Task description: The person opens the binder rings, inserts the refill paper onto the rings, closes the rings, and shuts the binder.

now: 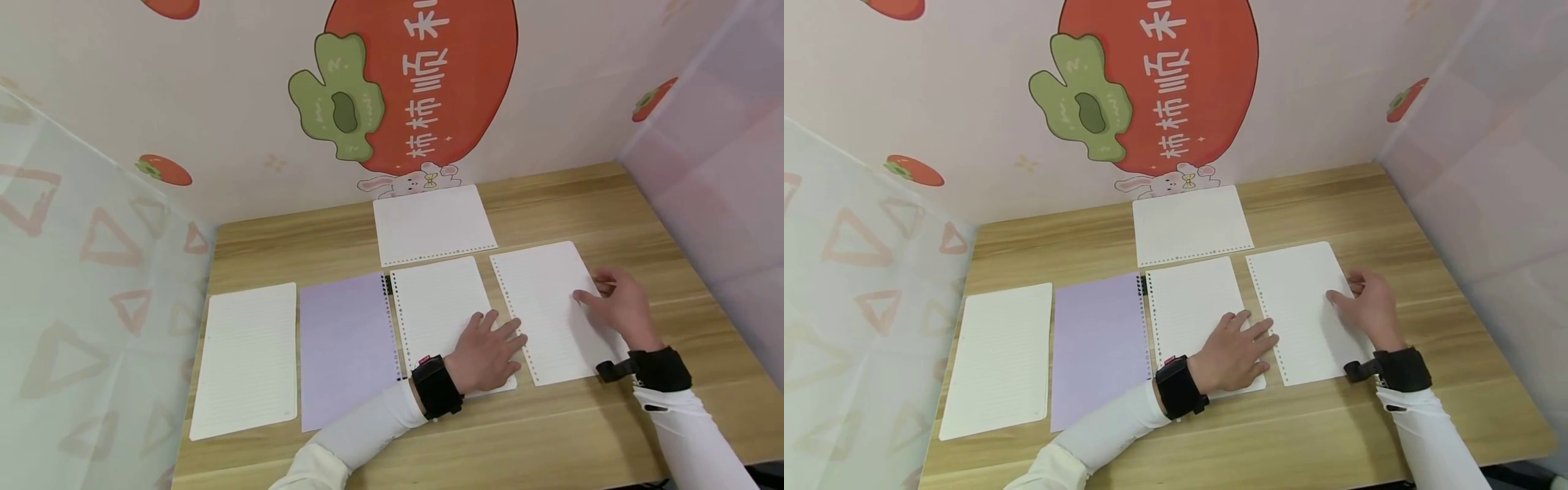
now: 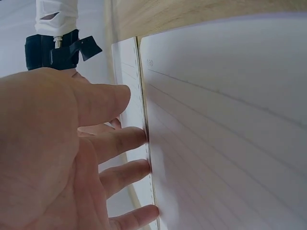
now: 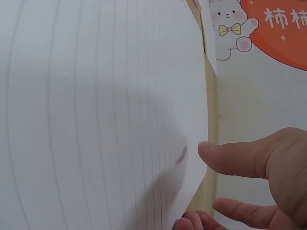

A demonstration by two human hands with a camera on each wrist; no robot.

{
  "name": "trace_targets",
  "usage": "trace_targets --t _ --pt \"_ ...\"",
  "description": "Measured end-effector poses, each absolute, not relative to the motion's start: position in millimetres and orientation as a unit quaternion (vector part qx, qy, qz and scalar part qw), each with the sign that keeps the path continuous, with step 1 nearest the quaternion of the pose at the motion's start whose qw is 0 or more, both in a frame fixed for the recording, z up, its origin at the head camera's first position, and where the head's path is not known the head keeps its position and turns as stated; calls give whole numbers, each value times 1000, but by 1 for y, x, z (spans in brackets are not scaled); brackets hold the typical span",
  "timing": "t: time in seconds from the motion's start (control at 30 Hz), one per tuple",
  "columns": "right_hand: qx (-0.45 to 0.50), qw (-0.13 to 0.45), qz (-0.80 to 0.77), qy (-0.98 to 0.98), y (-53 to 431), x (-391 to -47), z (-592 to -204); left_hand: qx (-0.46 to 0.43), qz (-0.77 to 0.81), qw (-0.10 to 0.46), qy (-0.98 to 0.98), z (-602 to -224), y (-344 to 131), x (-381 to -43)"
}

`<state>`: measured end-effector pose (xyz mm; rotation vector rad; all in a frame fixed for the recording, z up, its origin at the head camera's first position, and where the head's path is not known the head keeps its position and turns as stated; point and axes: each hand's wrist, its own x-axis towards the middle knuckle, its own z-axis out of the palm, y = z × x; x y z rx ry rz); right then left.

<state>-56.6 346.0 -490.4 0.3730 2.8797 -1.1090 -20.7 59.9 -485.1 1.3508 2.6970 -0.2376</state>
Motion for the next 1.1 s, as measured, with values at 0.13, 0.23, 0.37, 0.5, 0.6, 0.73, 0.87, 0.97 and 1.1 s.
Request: trace_targets --t 0.13,0.23,0.37,0.5,0.6,0.73,0.87,0.97,1.1 --pt "135 18 -369 919 350 -58 -488 445 -75 62 890 -484 60 -21" --pt "137 13 -371 918 352 -58 -487 445 -68 65 891 -483 59 -21" --pt "132 18 -369 920 356 -58 -486 445 -61 70 891 -481 59 -20" --pt "124 33 -366 922 361 -60 -486 443 -61 73 892 -481 59 -20" --pt "117 49 -356 926 367 -64 -485 442 -63 73 892 -479 59 -20" --pt "104 95 -345 928 381 -68 -486 445 -65 65 891 -480 60 -20" --pt "85 165 -339 922 394 -69 -484 445 -63 58 891 -483 61 -21" --pt "58 206 -346 914 403 -65 -484 444 -61 58 892 -485 61 -22" --pt "45 242 -403 882 412 -57 -488 442 -53 63 893 -485 61 -21"
